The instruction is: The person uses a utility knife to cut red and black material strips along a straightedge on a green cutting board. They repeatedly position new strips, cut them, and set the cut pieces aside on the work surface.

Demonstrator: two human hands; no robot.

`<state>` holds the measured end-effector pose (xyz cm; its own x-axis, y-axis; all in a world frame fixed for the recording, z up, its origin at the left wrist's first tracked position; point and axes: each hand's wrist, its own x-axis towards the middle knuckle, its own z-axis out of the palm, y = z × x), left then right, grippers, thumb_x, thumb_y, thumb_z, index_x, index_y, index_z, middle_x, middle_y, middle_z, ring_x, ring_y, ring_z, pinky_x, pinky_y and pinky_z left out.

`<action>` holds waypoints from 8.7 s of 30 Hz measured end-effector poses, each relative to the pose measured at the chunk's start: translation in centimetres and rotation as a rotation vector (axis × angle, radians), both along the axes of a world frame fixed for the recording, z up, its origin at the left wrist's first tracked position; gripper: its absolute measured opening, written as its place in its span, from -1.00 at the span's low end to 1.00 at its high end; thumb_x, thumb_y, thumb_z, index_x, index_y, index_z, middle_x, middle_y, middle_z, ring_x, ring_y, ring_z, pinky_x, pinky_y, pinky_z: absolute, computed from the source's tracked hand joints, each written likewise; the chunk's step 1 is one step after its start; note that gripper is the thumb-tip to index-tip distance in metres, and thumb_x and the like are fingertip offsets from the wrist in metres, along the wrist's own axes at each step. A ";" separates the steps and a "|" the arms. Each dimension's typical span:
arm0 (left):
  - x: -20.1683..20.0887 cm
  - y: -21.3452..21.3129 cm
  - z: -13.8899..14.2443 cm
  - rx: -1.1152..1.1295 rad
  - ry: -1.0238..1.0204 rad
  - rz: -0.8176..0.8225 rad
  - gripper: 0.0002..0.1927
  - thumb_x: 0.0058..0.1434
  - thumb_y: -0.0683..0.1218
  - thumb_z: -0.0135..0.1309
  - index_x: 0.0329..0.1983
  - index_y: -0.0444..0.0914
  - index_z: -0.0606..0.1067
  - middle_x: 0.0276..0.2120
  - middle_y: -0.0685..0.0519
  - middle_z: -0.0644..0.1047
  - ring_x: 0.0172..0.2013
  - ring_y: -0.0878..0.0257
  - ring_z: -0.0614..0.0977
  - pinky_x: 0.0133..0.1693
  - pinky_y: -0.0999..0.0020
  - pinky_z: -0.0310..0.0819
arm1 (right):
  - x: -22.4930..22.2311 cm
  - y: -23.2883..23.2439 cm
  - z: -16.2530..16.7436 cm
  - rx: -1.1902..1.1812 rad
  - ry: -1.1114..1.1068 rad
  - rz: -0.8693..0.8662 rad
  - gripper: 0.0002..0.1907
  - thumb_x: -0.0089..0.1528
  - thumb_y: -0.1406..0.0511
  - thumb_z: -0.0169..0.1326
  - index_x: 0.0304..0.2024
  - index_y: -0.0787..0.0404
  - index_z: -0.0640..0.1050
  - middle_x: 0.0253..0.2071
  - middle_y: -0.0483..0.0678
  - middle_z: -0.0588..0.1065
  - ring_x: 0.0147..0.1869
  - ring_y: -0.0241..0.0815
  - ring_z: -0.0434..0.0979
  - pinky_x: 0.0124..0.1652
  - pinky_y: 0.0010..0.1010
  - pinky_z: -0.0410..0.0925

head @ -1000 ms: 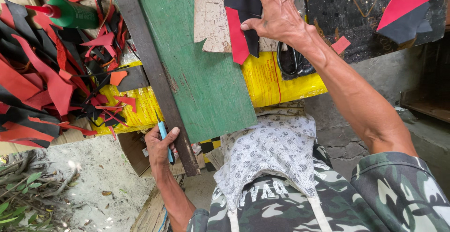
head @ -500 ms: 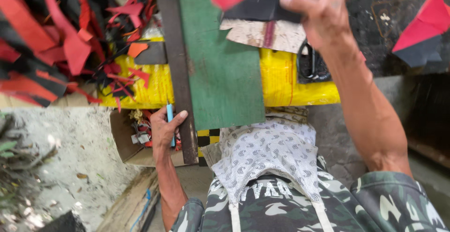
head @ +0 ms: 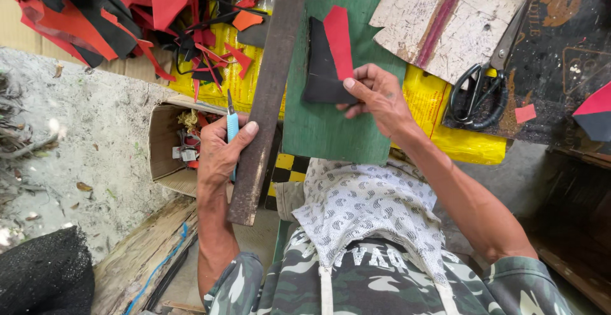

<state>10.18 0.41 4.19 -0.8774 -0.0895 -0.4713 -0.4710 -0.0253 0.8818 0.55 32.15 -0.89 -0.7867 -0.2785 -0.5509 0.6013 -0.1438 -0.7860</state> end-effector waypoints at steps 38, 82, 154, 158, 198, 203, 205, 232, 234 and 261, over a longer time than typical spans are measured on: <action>8.1 9.7 -5.7 -0.325 -0.010 0.184 -0.53 0.33 0.13 0.17 -0.60 -0.23 0.41 -0.68 0.27 0.27 -0.58 0.46 0.22 -0.55 0.40 0.10 | -5.7 -2.4 1.2 0.449 0.482 0.115 -0.57 0.35 0.46 0.10 0.27 0.41 0.39 -0.40 -0.08 0.49 -0.49 -0.34 0.59 -0.61 -0.54 0.41; 8.8 10.1 -7.0 -0.204 0.002 0.262 -0.49 0.34 0.14 0.17 -0.65 -0.19 0.37 -0.70 0.30 0.18 -0.61 0.48 0.16 -0.56 0.43 -0.02 | -5.6 -1.4 0.7 0.412 0.563 0.211 -0.45 0.36 0.47 0.06 0.39 0.40 0.26 -0.44 -0.10 0.44 -0.47 -0.28 0.62 -0.56 -0.51 0.51; -5.6 5.6 -1.6 -0.063 0.195 0.090 -0.68 0.53 -0.06 -0.06 0.10 -0.42 0.51 -0.30 0.03 0.44 -0.51 0.34 0.55 -0.53 0.40 0.48 | -9.6 -4.0 0.6 1.008 1.078 0.681 0.30 0.01 -0.03 0.49 0.55 0.33 0.05 0.57 0.20 -0.22 0.02 0.33 0.50 -0.05 0.01 0.46; -11.4 8.4 -3.2 -0.010 0.337 0.120 -0.68 0.46 -0.11 0.04 0.17 -0.41 0.53 -0.20 -0.06 0.55 -0.43 0.29 0.65 -0.51 0.38 0.57 | -9.6 -3.9 0.9 0.985 1.007 0.706 0.33 -0.06 0.03 0.51 0.54 0.28 0.03 0.57 0.19 -0.20 0.00 0.33 0.50 -0.10 0.01 0.48; -18.4 10.1 -2.6 -0.635 0.431 -0.184 -0.73 0.41 -0.12 -0.01 -0.36 -0.40 0.48 -0.59 -0.17 0.44 -0.62 0.04 0.48 -0.47 0.15 0.32 | -9.8 -3.8 1.3 0.978 1.028 0.692 0.32 -0.09 0.12 0.52 0.54 0.27 0.05 0.57 0.17 -0.16 -0.03 0.29 0.52 -0.23 -0.01 0.47; -18.1 10.1 -2.8 -0.602 0.467 -0.175 -0.75 0.42 -0.12 -0.03 -0.33 -0.39 0.47 -0.57 -0.17 0.45 -0.59 0.00 0.48 -0.45 0.16 0.35 | -9.6 -3.9 1.4 0.986 1.047 0.692 0.32 -0.08 0.10 0.52 0.55 0.30 0.07 0.57 0.18 -0.16 -0.03 0.28 0.52 -0.21 -0.01 0.47; -18.0 10.1 -2.8 -0.620 0.458 -0.179 -0.75 0.42 -0.12 -0.03 -0.32 -0.40 0.47 -0.57 -0.18 0.44 -0.59 -0.02 0.47 -0.45 0.15 0.33 | -9.6 -3.9 1.3 1.001 1.049 0.688 0.30 -0.08 0.10 0.52 0.54 0.28 0.09 0.57 0.17 -0.15 -0.02 0.28 0.52 -0.22 -0.01 0.47; -7.1 9.9 -0.5 -0.684 0.369 -0.201 -0.83 0.41 -0.20 0.00 -0.10 -0.43 0.52 -0.48 -0.20 0.47 -0.49 -0.05 0.53 -0.40 0.10 0.34 | -9.2 -4.6 1.8 1.131 1.058 0.740 0.29 0.05 0.01 0.47 0.56 0.33 0.00 0.57 0.15 -0.17 -0.12 0.31 0.50 -0.38 0.01 0.45; -5.3 9.9 0.0 -0.679 0.313 -0.192 -0.80 0.38 -0.21 0.01 -0.04 -0.44 0.53 -0.48 -0.17 0.50 -0.51 0.01 0.55 -0.43 0.15 0.35 | -9.2 -4.5 1.9 1.128 1.050 0.729 0.32 0.04 0.02 0.48 0.58 0.31 -0.03 0.56 0.16 -0.17 -0.11 0.32 0.50 -0.36 0.05 0.45; -18.5 10.1 -1.2 -0.359 0.241 -0.141 -0.68 0.46 -0.03 -0.04 -0.25 -0.36 0.57 -0.72 0.10 0.43 -0.73 0.41 0.50 -0.69 0.41 0.34 | -9.7 -3.8 1.6 0.992 1.028 0.701 0.30 -0.04 0.05 0.51 0.55 0.28 0.06 0.57 0.18 -0.18 -0.06 0.31 0.51 -0.19 0.03 0.46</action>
<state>-8.30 10.53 2.96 -0.9737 -0.0815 -0.2127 -0.2278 0.3513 0.9081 -9.12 28.35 0.73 -0.7979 -0.5994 -0.0642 -0.4978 0.7152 -0.4906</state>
